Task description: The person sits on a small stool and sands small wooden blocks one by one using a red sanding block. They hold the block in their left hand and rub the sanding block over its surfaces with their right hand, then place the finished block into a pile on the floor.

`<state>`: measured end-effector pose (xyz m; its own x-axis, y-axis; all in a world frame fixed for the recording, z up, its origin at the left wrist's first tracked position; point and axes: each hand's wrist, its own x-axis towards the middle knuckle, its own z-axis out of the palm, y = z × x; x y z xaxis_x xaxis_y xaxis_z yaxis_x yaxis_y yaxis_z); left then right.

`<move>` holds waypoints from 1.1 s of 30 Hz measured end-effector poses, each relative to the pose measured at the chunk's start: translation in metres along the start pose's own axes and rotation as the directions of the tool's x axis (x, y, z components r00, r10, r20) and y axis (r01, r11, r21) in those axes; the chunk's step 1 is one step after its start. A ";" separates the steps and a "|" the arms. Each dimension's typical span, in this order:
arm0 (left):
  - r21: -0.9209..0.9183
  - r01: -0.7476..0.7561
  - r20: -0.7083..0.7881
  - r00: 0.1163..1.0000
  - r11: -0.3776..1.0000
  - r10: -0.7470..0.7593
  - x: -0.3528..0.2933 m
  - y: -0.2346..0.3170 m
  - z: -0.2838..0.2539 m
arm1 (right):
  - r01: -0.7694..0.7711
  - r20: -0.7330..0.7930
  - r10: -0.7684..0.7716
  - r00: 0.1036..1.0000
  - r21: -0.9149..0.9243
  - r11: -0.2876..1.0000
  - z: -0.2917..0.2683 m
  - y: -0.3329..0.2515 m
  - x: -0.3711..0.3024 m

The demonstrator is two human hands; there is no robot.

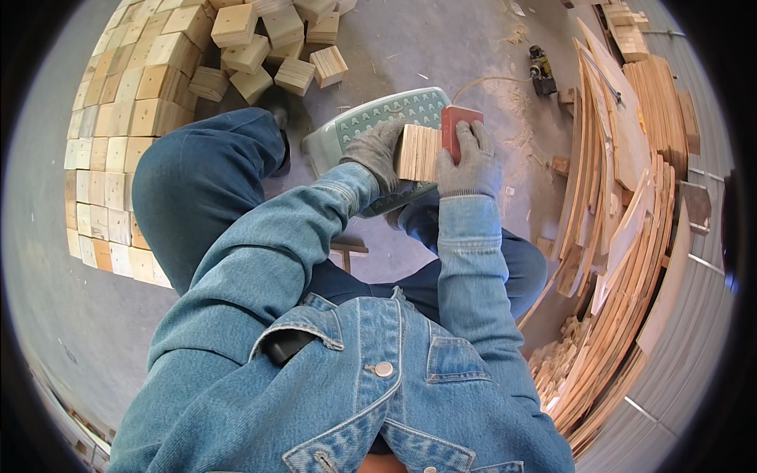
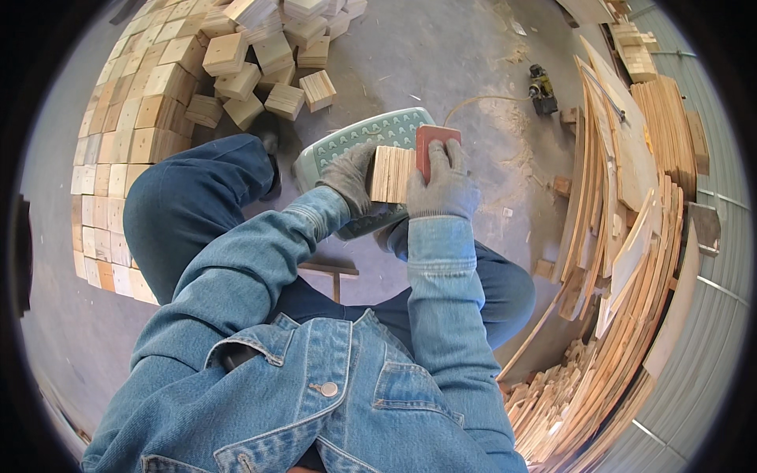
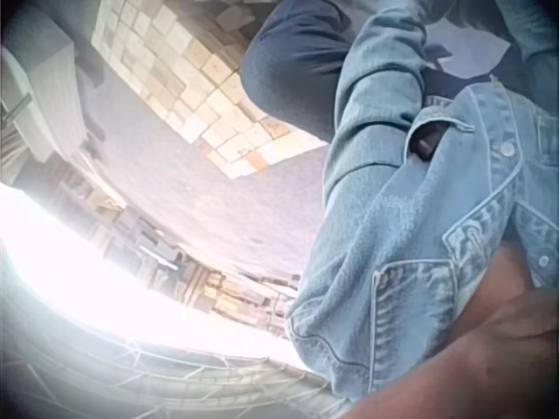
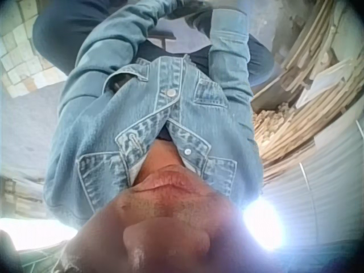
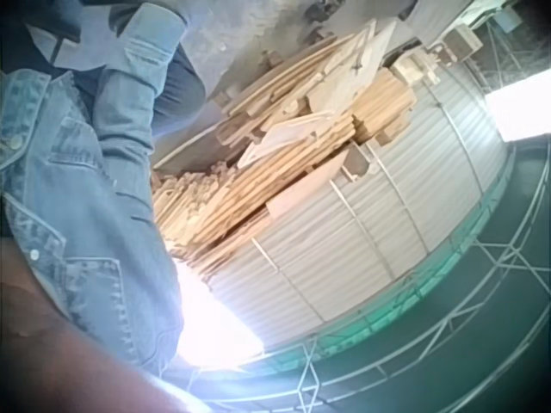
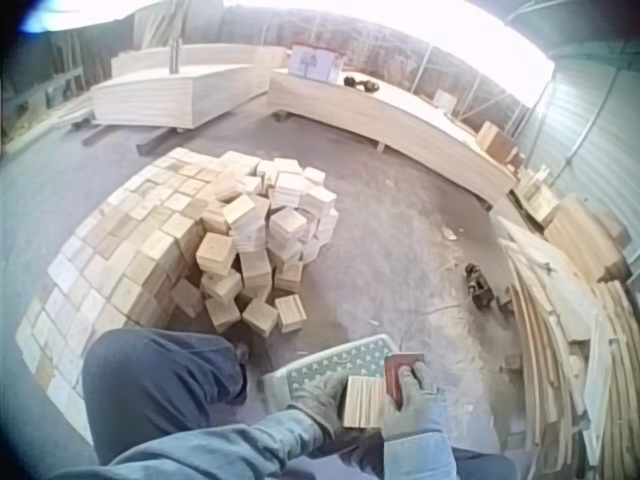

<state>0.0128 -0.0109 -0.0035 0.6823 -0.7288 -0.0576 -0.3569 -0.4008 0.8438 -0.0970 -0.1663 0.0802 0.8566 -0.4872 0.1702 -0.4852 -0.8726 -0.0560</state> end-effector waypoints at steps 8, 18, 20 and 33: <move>-0.028 -0.004 0.053 0.999 1.000 0.005 0.002 0.000 0.000 | 0.060 -0.033 -0.059 0.998 0.015 0.998 -0.001 0.008 -0.026; 0.053 0.032 0.123 0.992 0.998 -0.039 0.005 -0.002 -0.004 | 0.069 0.008 -0.069 0.998 0.040 0.997 -0.026 0.003 -0.084; 0.023 0.041 0.118 0.992 0.999 -0.043 0.003 0.000 -0.005 | 0.074 0.003 -0.074 0.997 0.063 0.995 -0.022 0.011 -0.075; -0.067 -0.004 0.019 1.000 0.998 0.005 0.003 0.004 -0.002 | 0.011 0.057 -0.011 0.998 -0.003 1.000 -0.002 0.002 0.012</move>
<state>0.0145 -0.0136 0.0007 0.6682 -0.7413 -0.0631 -0.3164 -0.3599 0.8777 -0.0882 -0.1739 0.0839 0.8703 -0.4791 0.1145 -0.4764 -0.8777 -0.0517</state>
